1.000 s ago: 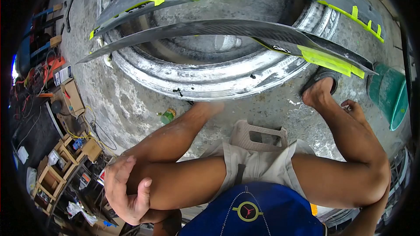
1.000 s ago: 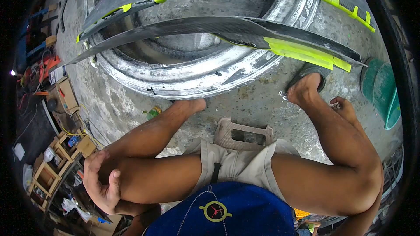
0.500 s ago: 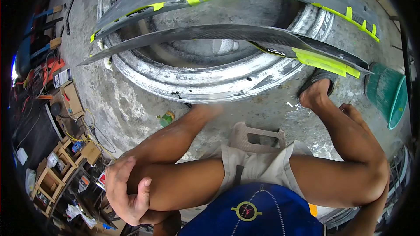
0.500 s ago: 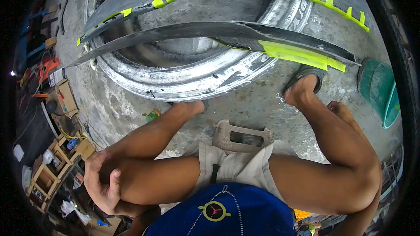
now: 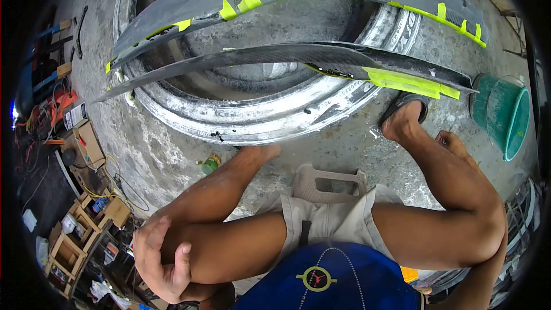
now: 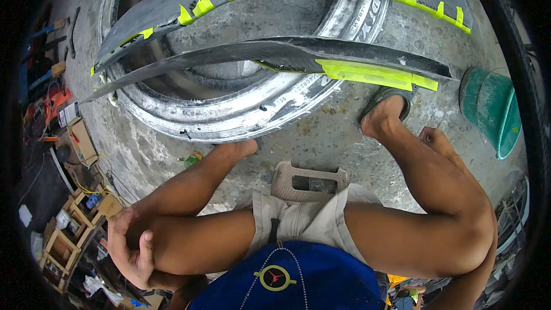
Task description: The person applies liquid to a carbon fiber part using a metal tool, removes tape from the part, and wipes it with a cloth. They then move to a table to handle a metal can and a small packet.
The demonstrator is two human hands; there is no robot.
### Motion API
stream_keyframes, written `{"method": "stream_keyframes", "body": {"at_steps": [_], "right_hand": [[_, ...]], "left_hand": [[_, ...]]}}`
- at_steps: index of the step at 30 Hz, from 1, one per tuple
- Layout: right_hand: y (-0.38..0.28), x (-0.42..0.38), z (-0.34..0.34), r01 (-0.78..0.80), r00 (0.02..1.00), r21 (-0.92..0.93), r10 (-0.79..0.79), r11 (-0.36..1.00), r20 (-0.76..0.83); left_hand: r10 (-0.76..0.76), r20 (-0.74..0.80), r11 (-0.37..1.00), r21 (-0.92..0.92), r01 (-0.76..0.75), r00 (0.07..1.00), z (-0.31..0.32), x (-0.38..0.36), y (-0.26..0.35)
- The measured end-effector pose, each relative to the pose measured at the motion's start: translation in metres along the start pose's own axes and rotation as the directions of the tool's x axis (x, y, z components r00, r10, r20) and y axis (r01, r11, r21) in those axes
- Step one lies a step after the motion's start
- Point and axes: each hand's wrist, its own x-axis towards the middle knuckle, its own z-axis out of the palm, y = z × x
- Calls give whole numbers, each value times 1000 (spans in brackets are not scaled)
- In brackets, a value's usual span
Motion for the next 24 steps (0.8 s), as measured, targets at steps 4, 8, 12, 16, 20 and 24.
{"method": "stream_keyframes", "body": {"at_steps": [4,8,12,16,20,24], "right_hand": [[6,3,-2,-7,1000,46,8,999,-9],[4,8,2,-20,1000,60,20,998,10],[-4,-8,24,46,998,297,-34,954,-49],[-13,-33,45,24,1000,328,-23,944,-9],[0,5,15,102,995,274,-98,956,-27],[3,13,3,57,998,247,-55,967,-15]], "left_hand": [[-11,-1,1000,6,11,1000,0,5,4],[-21,7,1000,19,21,1000,0,10,7],[-36,8,999,34,36,999,0,14,9],[-37,25,998,53,36,999,-1,22,11],[-100,46,993,69,97,994,-2,29,16],[-107,69,991,90,101,992,-4,34,17]]}}
